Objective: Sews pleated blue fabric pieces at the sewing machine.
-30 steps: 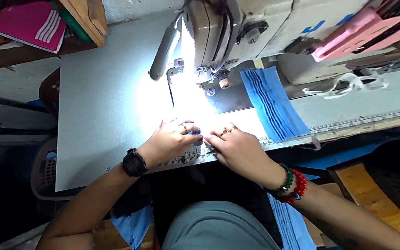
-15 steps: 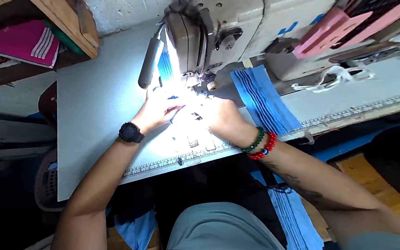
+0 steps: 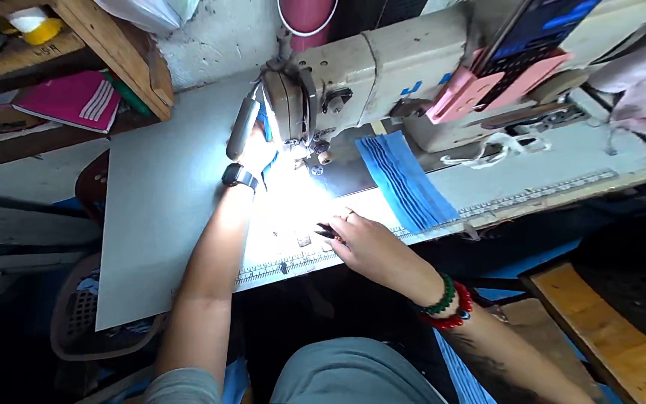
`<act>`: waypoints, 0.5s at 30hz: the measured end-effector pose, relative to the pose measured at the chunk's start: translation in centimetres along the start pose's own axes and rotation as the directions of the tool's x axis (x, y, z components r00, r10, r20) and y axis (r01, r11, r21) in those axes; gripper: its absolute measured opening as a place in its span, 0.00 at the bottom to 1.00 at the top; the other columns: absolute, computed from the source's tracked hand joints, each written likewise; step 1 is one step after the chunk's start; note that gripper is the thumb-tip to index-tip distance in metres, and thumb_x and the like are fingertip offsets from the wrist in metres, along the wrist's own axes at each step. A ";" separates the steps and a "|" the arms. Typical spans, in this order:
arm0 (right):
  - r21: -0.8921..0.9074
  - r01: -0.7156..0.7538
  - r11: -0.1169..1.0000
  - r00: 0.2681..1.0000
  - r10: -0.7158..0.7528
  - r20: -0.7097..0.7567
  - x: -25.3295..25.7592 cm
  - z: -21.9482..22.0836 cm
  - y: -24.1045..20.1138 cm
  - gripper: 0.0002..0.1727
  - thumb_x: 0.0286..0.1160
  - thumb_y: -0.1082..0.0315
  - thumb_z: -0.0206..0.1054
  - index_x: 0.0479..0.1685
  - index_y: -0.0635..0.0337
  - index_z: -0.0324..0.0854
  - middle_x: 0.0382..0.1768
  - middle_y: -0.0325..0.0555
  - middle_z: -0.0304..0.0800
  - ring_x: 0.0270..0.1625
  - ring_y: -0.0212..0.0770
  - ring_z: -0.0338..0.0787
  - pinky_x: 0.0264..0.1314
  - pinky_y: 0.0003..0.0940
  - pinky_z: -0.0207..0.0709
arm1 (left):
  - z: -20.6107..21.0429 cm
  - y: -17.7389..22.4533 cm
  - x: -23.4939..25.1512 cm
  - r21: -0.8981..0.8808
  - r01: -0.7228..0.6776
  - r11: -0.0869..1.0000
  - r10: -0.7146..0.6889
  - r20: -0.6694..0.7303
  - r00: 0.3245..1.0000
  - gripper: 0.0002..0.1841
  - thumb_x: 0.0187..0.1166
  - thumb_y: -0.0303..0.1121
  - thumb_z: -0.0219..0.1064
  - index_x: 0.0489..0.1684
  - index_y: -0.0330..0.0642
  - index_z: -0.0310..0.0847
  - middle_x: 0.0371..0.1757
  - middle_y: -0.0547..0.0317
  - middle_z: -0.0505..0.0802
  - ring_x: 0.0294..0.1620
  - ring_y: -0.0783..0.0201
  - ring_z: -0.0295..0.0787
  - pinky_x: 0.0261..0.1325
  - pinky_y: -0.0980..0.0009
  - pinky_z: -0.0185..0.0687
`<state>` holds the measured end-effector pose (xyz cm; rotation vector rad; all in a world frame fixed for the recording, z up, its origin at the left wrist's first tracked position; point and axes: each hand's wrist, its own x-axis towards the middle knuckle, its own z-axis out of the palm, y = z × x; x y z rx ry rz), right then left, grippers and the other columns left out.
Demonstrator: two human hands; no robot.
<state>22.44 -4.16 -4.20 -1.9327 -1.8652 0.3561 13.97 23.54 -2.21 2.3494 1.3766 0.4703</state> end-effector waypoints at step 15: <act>0.183 -0.061 0.981 0.998 0.056 0.031 10.3 4.1 -4.3 0.19 0.85 0.65 0.62 0.64 0.72 0.83 0.63 0.69 0.87 0.70 0.67 0.84 0.75 0.65 0.71 | -8.0 -9.2 -7.0 -0.861 -0.170 0.479 -0.090 -0.241 0.966 0.20 0.83 0.29 0.65 0.72 0.37 0.72 0.60 0.58 0.89 0.59 0.65 0.89 0.66 0.61 0.87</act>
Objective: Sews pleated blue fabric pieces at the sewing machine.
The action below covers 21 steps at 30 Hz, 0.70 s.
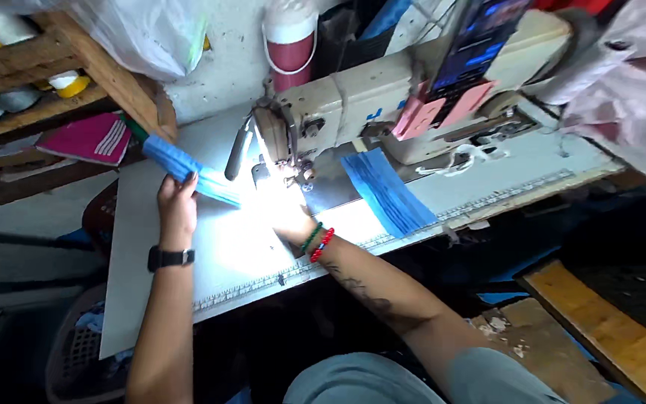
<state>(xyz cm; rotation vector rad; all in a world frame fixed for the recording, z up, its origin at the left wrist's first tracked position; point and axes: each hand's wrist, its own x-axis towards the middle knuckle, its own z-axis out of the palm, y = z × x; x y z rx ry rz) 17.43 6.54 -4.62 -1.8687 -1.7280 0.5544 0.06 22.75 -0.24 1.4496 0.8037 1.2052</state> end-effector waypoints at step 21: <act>-0.242 -0.138 0.960 0.510 -0.141 -0.849 -7.8 -21.1 4.9 0.36 0.82 0.70 0.59 0.93 0.47 0.62 0.50 0.59 0.81 0.34 0.51 0.83 0.27 0.48 0.74 | -4.5 -1.8 -9.7 0.819 -0.147 0.555 0.023 0.162 0.987 0.28 0.76 0.41 0.73 0.69 0.28 0.79 0.55 0.33 0.90 0.52 0.38 0.88 0.56 0.38 0.80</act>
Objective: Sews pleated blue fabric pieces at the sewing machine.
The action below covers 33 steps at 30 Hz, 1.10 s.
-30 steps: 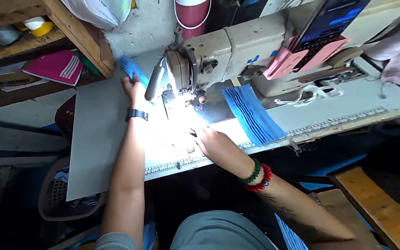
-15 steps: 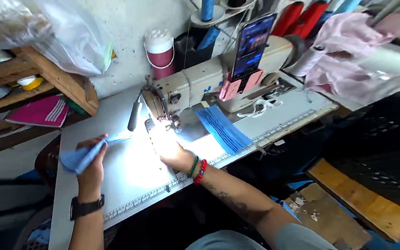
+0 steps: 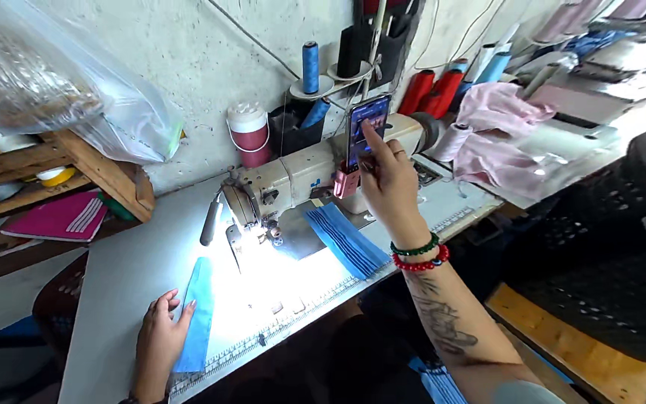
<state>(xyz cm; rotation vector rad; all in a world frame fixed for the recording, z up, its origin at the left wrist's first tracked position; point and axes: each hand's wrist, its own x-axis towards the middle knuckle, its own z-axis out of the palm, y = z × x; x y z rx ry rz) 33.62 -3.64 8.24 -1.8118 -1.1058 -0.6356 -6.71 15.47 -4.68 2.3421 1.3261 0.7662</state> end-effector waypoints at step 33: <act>0.379 -0.368 0.849 0.806 0.089 0.585 -18.6 1.1 -3.9 0.40 0.78 0.46 0.71 0.83 0.65 0.69 0.64 0.55 0.85 0.50 0.39 0.91 0.49 0.37 0.89 | 7.9 18.1 -7.0 -0.874 0.455 0.170 -0.045 0.454 0.890 0.11 0.84 0.25 0.62 0.51 0.26 0.87 0.43 0.48 0.96 0.42 0.60 0.96 0.49 0.63 0.94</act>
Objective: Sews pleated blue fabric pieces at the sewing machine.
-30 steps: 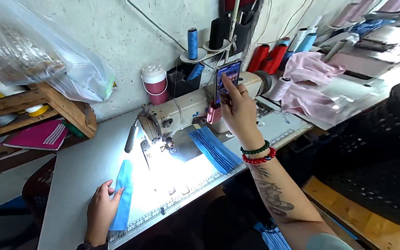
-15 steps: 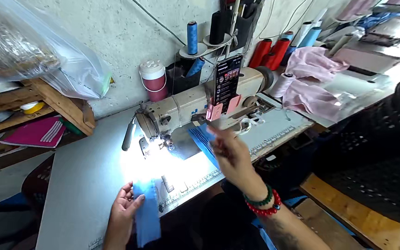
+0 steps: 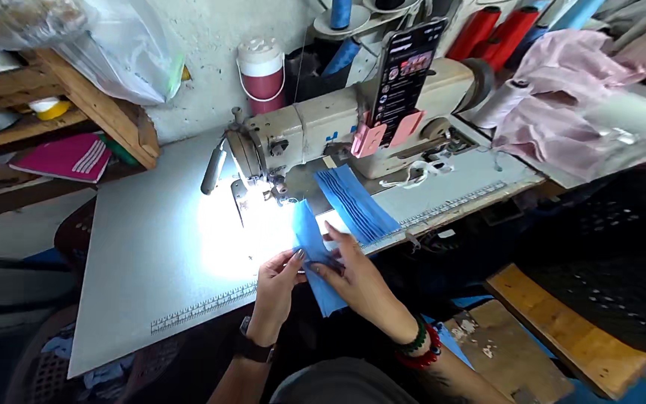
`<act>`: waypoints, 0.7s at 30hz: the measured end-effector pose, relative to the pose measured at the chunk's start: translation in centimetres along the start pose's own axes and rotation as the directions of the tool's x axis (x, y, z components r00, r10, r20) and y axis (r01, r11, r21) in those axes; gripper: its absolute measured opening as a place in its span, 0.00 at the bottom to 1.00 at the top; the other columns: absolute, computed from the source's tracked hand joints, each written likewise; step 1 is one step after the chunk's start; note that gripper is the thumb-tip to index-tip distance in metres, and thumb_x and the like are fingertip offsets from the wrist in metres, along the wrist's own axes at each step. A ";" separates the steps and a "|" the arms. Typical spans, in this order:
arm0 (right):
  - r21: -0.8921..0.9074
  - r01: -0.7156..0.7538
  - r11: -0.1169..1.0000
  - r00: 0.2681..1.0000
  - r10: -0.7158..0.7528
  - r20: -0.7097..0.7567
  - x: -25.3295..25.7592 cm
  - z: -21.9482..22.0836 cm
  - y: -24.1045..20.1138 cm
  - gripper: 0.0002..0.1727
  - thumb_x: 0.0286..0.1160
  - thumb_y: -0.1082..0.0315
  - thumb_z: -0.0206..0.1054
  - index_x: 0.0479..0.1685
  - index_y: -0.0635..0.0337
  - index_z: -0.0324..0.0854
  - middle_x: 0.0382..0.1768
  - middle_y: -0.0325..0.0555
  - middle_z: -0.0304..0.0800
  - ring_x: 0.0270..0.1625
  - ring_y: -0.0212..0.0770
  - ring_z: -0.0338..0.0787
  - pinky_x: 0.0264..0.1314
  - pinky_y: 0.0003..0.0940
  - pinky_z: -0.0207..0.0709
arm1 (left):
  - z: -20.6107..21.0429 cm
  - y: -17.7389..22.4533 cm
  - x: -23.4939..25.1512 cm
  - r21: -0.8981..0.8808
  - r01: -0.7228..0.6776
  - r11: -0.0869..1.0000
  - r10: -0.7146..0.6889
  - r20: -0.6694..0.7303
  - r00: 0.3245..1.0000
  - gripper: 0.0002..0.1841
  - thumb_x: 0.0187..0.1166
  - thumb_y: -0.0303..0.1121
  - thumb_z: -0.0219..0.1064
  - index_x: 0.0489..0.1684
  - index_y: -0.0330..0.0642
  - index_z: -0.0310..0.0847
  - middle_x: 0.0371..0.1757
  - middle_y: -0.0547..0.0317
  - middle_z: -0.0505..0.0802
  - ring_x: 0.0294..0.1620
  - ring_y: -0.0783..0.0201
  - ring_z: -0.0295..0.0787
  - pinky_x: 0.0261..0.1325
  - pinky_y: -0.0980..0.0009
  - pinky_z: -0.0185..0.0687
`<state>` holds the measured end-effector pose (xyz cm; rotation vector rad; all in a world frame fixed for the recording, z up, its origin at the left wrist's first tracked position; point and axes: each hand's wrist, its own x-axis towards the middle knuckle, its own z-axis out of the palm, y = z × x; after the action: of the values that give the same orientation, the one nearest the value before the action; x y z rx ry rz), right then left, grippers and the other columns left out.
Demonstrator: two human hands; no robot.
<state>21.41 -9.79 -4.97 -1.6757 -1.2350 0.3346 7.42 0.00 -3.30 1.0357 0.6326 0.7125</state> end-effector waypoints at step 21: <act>-0.253 -0.241 0.937 0.970 0.233 -0.063 7.8 -11.8 7.6 0.16 0.86 0.53 0.65 0.41 0.59 0.83 0.24 0.50 0.80 0.21 0.49 0.78 0.22 0.51 0.72 | 7.1 -0.4 12.8 0.868 -0.270 0.416 0.133 0.236 0.963 0.15 0.84 0.43 0.66 0.39 0.41 0.90 0.32 0.53 0.93 0.34 0.55 0.91 0.40 0.48 0.87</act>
<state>37.38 -9.62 -3.24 -2.0563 -1.0892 0.2999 20.74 6.01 -2.70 2.2015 0.7950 0.4673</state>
